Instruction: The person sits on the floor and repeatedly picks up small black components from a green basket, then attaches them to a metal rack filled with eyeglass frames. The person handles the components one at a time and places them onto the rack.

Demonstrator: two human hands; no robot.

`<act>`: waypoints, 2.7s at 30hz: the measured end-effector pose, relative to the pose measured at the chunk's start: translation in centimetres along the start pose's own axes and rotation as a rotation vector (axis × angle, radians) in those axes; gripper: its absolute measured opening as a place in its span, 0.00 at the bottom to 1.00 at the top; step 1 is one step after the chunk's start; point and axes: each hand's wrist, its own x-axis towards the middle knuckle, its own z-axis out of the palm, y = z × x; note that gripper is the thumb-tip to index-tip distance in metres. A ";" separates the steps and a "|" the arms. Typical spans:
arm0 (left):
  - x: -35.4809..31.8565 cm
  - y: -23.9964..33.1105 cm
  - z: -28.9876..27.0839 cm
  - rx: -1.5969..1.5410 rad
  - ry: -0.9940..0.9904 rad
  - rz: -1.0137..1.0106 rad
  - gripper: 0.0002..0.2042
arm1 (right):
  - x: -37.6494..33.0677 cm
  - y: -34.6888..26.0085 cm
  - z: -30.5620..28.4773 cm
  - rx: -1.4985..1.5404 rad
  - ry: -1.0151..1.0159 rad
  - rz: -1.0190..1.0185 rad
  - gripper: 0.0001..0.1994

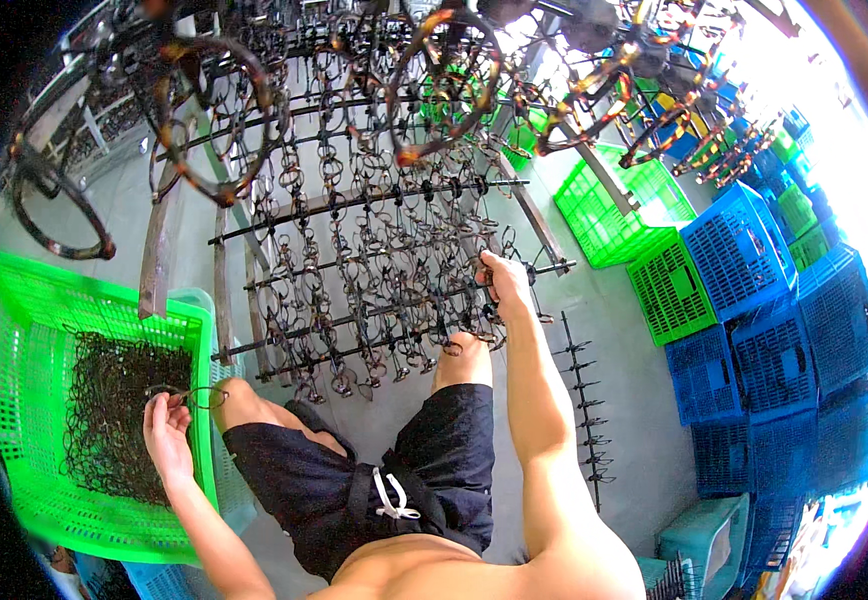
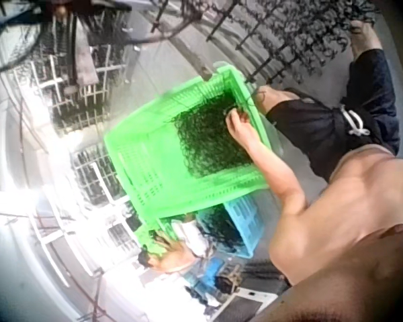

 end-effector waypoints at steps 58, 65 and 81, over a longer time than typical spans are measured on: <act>-2.4 0.2 1.7 1.058 -0.471 0.456 0.23 | -19.9 1.4 11.7 0.250 -0.842 0.188 0.09; 3.9 -1.6 -14.8 1.907 -0.089 -0.339 0.26 | -4.7 0.6 -2.8 0.544 0.248 -0.525 0.05; 8.5 -5.0 -22.7 1.397 0.190 -0.038 0.26 | 1.0 -1.5 -4.3 0.047 0.052 -0.099 0.05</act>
